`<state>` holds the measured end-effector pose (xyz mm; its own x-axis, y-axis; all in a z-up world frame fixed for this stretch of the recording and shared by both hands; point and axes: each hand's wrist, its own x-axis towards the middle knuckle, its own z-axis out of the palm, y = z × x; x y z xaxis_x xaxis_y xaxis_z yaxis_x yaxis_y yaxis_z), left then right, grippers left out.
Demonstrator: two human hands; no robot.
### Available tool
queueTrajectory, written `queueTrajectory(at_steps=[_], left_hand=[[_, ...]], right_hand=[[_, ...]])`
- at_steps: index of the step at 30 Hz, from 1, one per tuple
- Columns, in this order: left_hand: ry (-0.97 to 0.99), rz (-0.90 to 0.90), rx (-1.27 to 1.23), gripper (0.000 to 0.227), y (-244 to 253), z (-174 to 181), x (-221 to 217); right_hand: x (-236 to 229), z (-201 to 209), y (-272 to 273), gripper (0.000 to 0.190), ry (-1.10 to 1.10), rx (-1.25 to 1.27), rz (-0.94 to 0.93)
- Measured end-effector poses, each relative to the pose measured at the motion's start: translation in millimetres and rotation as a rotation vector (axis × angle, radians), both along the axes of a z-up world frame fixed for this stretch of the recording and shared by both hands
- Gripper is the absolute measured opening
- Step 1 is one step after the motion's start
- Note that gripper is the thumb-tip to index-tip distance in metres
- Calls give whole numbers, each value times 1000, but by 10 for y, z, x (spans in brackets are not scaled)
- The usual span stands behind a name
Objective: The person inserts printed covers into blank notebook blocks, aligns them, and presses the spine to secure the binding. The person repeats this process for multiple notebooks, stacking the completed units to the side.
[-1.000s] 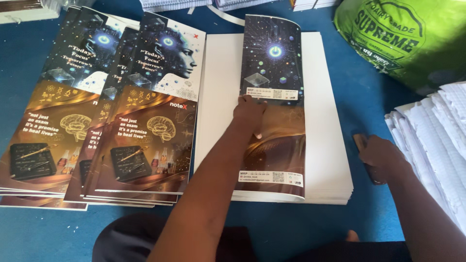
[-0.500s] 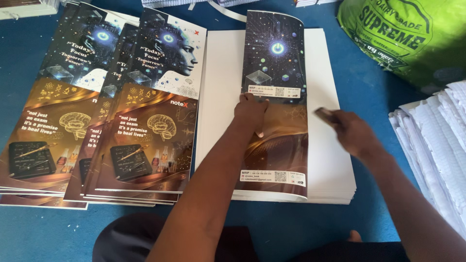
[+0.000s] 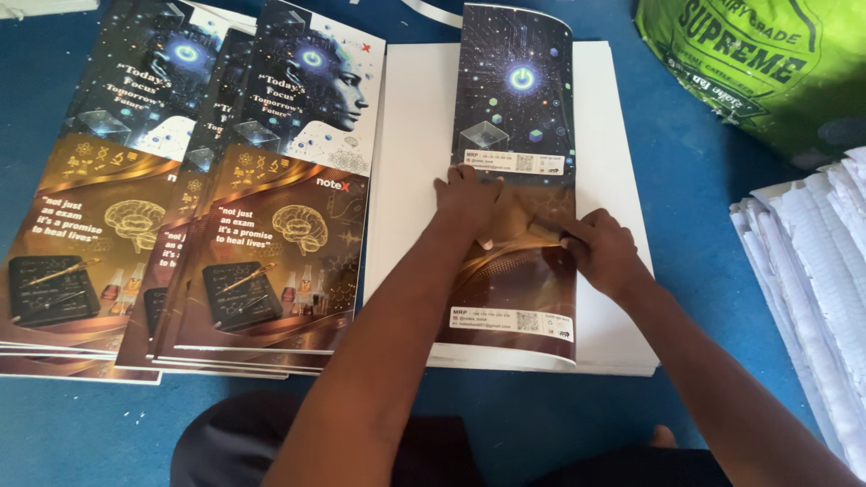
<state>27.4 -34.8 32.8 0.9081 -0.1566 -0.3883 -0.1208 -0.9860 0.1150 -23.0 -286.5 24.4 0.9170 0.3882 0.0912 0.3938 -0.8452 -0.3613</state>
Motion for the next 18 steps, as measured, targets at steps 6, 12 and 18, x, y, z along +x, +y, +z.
queueTrajectory(at_steps=[6,12,18], left_hand=[[-18,-5,-16,124,10,18,-33],[-30,-19,-2,123,13,28,-27],[3,-43,12,122,23,19,-26]], right_hand=[[250,-154,-51,51,-168,55,31],[791,-259,7,49,-187,45,-68],[1335,-399,-24,47,-259,84,-38]])
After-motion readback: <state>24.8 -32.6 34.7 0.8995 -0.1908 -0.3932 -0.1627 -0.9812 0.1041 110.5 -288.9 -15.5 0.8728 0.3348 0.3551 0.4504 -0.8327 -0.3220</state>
